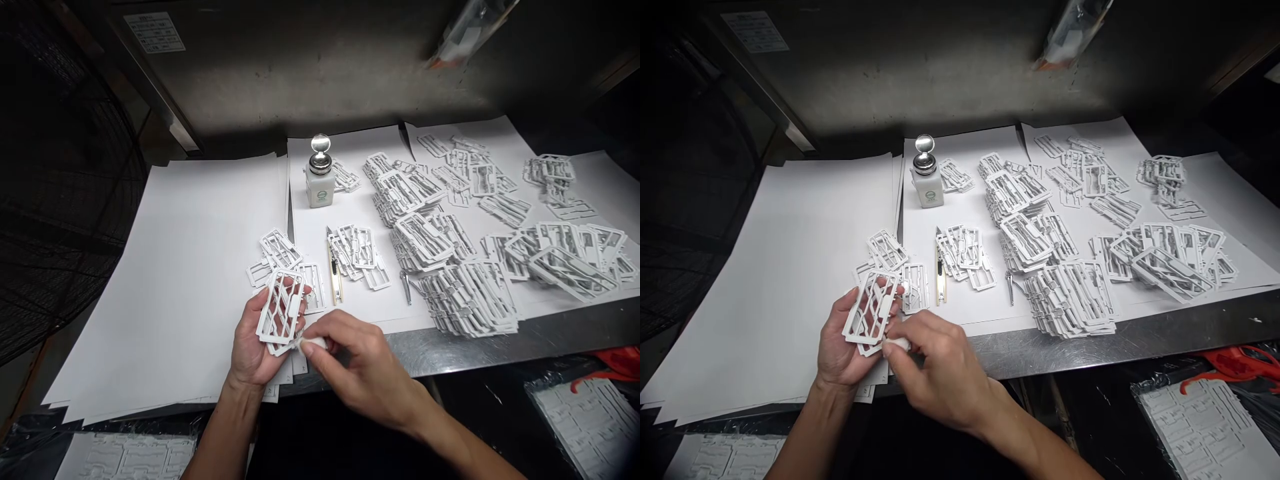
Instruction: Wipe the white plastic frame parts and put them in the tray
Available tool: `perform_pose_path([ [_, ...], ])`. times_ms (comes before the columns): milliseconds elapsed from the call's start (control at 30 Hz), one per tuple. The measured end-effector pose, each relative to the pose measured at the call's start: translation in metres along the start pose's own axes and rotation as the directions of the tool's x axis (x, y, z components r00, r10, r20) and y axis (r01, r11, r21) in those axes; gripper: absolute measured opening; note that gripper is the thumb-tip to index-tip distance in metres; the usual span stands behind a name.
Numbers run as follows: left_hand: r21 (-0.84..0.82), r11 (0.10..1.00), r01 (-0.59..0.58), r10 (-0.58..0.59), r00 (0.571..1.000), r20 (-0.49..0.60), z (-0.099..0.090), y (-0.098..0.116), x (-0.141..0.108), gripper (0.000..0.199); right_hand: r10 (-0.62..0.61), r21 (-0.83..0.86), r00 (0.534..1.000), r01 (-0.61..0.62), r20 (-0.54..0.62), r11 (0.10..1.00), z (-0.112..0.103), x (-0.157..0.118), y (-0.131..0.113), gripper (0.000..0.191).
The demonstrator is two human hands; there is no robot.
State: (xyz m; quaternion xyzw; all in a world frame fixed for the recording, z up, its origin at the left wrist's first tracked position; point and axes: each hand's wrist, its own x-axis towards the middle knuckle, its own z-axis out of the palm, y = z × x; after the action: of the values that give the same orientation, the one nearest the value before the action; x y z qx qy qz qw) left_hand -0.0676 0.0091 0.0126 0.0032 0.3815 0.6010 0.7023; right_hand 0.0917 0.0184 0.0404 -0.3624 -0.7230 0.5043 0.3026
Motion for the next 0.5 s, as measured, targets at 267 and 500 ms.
perform_pose_path([
  [267,-0.014,1.0,0.023,-0.024,0.999,-0.041,0.005,-0.003,-0.003,0.026,-0.024,-0.051,0.997,0.021,-0.068,0.998,0.006,0.009,-0.013,0.011],
  [500,0.135,0.962,-0.236,0.252,0.96,-0.121,0.006,0.002,-0.009,0.027,-0.005,-0.196,0.995,-0.016,-0.103,0.98,0.005,0.011,-0.009,0.009],
])
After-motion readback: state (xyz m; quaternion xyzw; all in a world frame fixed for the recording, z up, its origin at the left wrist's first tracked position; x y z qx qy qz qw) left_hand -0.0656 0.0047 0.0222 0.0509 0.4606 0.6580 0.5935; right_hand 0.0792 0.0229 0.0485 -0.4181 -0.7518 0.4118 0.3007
